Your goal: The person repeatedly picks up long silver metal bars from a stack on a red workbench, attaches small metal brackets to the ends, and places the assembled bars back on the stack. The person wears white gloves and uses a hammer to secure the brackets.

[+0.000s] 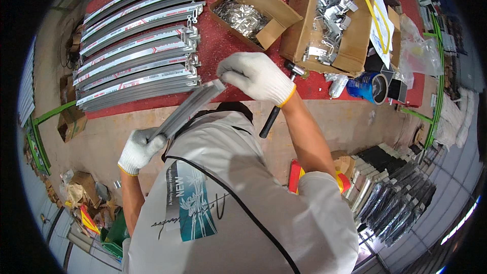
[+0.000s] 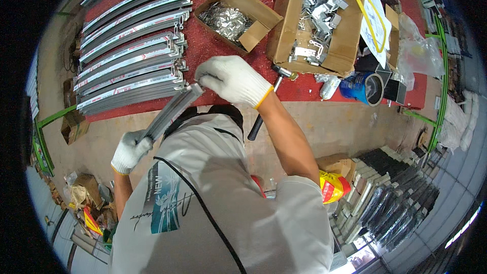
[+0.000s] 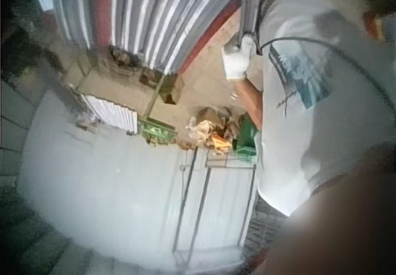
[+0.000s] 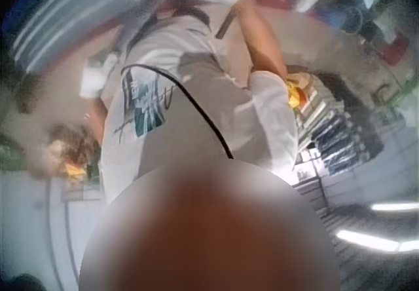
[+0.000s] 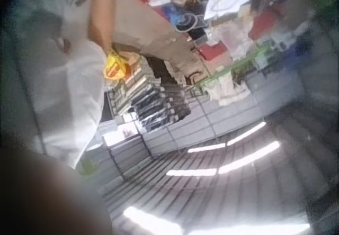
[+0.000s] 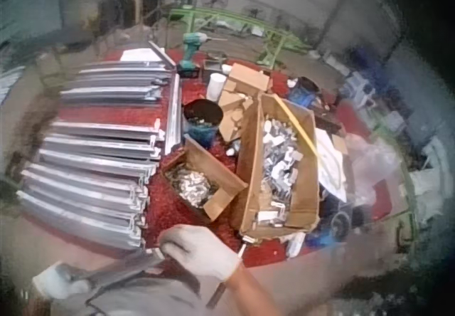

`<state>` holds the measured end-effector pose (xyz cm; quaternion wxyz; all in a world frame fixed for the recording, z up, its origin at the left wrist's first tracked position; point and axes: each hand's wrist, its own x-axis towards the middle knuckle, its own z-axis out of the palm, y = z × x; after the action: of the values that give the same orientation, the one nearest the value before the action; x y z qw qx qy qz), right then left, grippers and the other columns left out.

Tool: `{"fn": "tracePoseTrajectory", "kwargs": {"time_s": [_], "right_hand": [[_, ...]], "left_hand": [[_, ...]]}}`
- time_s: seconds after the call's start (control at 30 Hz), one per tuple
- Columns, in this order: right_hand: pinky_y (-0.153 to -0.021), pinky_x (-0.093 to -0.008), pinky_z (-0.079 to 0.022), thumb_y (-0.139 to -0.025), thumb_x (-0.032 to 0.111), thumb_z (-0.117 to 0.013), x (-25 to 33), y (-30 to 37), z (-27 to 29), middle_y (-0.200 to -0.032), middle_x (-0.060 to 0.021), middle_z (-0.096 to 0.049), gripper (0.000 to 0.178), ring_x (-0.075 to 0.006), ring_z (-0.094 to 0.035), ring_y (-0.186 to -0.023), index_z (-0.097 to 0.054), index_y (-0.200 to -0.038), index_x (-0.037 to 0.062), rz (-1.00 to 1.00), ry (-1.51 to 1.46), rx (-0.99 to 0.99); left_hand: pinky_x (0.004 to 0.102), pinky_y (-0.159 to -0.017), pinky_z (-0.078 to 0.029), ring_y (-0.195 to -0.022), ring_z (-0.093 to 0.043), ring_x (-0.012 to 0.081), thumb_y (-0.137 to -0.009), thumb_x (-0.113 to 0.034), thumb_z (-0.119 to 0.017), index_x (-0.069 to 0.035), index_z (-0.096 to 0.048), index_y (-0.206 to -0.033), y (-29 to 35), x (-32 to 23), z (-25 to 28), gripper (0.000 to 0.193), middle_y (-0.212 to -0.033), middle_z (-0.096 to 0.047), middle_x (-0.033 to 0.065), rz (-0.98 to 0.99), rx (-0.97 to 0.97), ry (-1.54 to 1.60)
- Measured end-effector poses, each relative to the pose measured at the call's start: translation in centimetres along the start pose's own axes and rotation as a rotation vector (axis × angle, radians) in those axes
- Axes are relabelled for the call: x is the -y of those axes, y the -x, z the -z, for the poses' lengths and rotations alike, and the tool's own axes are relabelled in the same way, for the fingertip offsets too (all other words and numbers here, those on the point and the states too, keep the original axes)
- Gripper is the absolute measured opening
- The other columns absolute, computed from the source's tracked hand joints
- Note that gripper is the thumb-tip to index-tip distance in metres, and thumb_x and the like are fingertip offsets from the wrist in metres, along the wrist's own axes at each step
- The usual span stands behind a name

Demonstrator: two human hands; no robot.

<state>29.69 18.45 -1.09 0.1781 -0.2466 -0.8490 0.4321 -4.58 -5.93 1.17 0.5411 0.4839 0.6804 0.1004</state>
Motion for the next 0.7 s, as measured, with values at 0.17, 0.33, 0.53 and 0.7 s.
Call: {"fn": "tracePoseTrajectory", "kwargs": {"time_s": [0.17, 0.33, 0.53, 0.7], "right_hand": [[-0.086, -0.0495, -0.062, -0.107, 0.018, -0.064, -1.3, 2.8, 0.9, -0.097, -0.0192, -0.079, 0.020, -0.0437, -0.077, -0.095, -0.073, -0.112, 0.0009, -0.318, 0.028, -0.075], [-0.091, -0.0527, -0.062, -0.103, 0.026, -0.069, -5.1, 4.6, -2.6, -0.108, -0.0244, -0.080, 0.026, -0.0460, -0.077, -0.102, -0.082, -0.115, 0.0056, -0.560, 0.274, -0.124], [-0.093, -0.0524, -0.063, -0.103, 0.026, -0.072, -2.5, 6.4, -2.5, -0.108, -0.0256, -0.081, 0.028, -0.0461, -0.078, -0.100, -0.082, -0.120, 0.0060, -0.576, 0.308, -0.324], [-0.096, -0.0453, -0.064, -0.098, 0.017, -0.074, -1.9, 9.6, 8.6, -0.113, -0.0225, -0.083, 0.034, -0.0379, -0.081, -0.105, -0.081, -0.128, 0.0053, -0.553, 0.512, -0.530]], "left_hand": [[0.0396, -0.065, -0.050, -0.066, -0.054, 0.0179, -0.102, -0.063, -0.074, 0.002, -0.079, -0.104, 0.8, 0.7, 0.4, 0.065, -0.070, -0.062, 0.0101, 0.026, -0.043, -0.056], [0.0354, -0.061, -0.047, -0.064, -0.057, 0.0127, -0.104, -0.058, -0.072, 0.000, -0.075, -0.091, 0.3, 1.0, 0.8, 0.059, -0.068, -0.063, 0.0025, 0.059, -0.079, -0.022], [0.0342, -0.062, -0.048, -0.065, -0.057, 0.0115, -0.104, -0.050, -0.075, 0.000, -0.077, -0.098, -0.4, 0.7, -0.1, 0.050, -0.070, -0.063, 0.0025, 0.057, -0.100, 0.070], [0.0329, -0.064, -0.048, -0.067, -0.057, 0.0104, -0.106, -0.047, -0.073, -0.002, -0.073, -0.092, -0.8, 0.1, -0.9, 0.046, -0.074, -0.066, 0.0000, 0.061, -0.093, 0.098]]}}
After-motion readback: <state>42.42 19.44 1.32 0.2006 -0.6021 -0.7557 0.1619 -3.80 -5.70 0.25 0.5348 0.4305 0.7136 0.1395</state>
